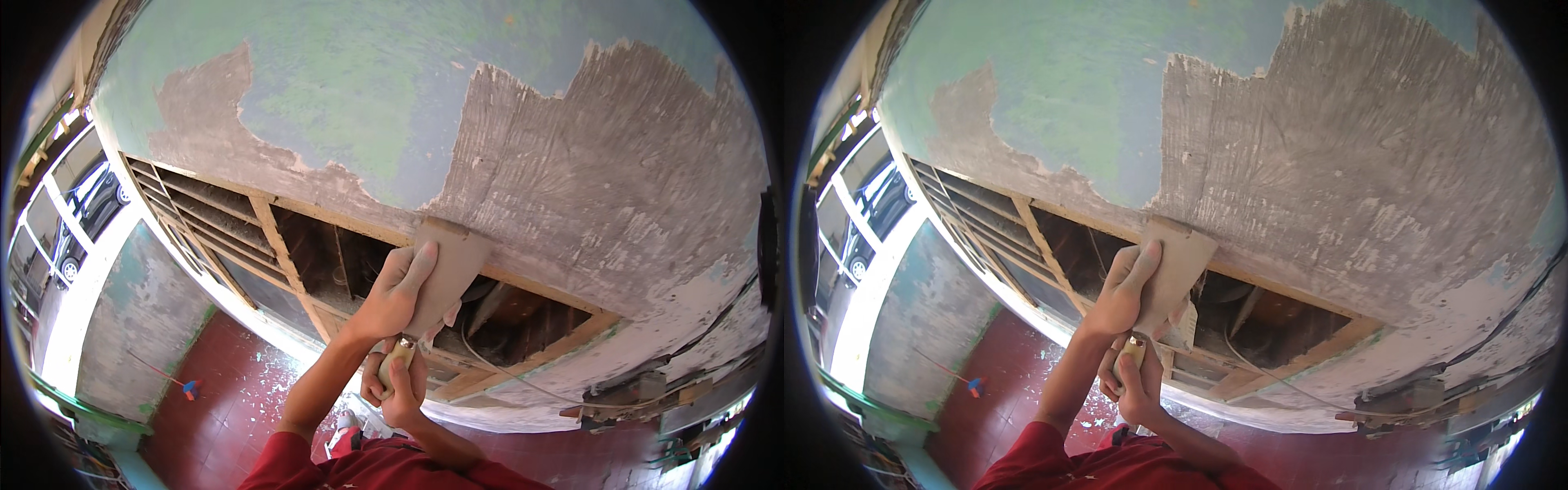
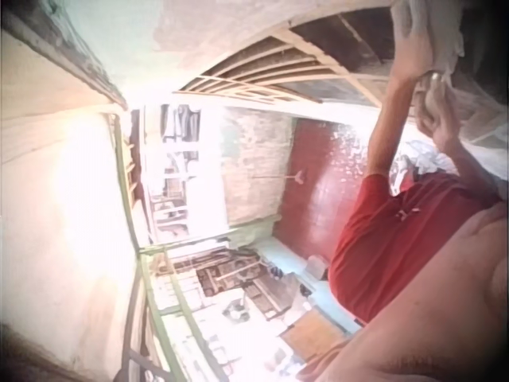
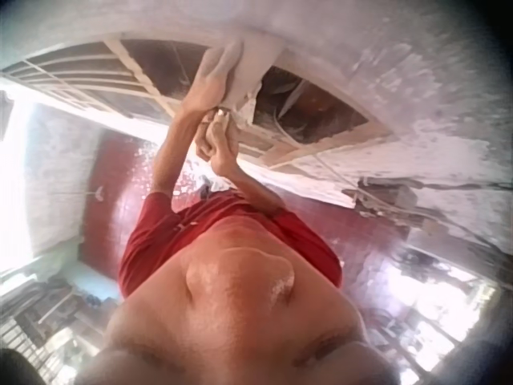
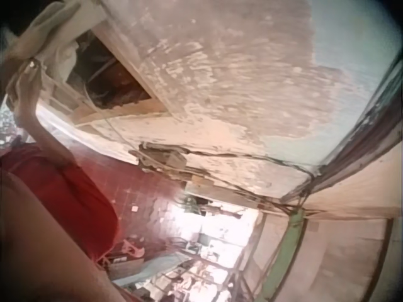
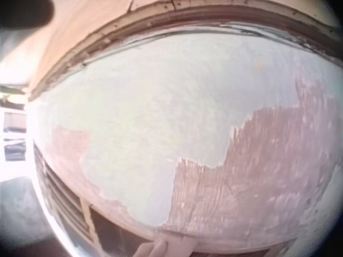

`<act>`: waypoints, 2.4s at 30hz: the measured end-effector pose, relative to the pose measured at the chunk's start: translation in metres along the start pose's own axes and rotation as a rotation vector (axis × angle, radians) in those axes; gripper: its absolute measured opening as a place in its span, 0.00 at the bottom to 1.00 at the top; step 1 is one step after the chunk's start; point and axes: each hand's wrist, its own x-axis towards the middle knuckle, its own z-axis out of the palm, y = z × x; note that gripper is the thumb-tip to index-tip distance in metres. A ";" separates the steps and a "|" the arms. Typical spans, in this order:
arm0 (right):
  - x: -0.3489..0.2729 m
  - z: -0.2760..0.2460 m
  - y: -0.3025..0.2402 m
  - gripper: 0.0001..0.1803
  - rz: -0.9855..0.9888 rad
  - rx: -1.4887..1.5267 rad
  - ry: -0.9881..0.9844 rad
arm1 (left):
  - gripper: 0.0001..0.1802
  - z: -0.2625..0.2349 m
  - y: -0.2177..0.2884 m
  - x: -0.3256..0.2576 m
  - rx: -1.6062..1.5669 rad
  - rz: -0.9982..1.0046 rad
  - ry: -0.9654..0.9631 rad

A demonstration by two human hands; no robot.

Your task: The person uses a hand scraper to remove old paint and plaster from a damaged ceiling. They repeatedly scrape the surface, clearing away loose material and exposing the underlying structure.

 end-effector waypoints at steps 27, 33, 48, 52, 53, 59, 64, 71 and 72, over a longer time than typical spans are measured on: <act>-0.001 -0.006 -0.012 0.11 0.023 0.105 -0.068 | 0.22 0.011 0.008 -0.007 -0.009 -0.020 0.034; -0.001 -0.010 -0.020 0.12 -0.015 0.020 -0.104 | 0.20 0.010 0.001 -0.003 -0.061 -0.010 -0.006; 0.004 -0.017 -0.031 0.12 0.035 0.010 -0.102 | 0.22 0.032 0.007 0.006 -0.033 0.043 0.145; 0.004 -0.016 -0.031 0.08 0.014 0.037 -0.083 | 0.22 0.037 0.010 0.006 0.023 0.018 0.239; 0.004 -0.016 -0.031 0.08 0.010 0.034 -0.085 | 0.22 0.036 0.008 0.006 0.006 0.031 0.219; 0.004 -0.015 -0.031 0.07 0.035 0.058 -0.085 | 0.23 0.031 0.006 0.005 -0.016 0.074 0.127; 0.005 -0.017 -0.033 0.08 0.032 0.030 -0.095 | 0.27 0.026 0.005 0.005 -0.016 0.063 0.042; 0.004 -0.018 -0.032 0.08 0.028 0.005 -0.094 | 0.28 0.022 0.002 0.005 -0.010 0.067 0.022; 0.004 -0.018 -0.032 0.08 0.028 0.002 -0.091 | 0.28 0.024 0.003 0.005 -0.009 0.055 0.033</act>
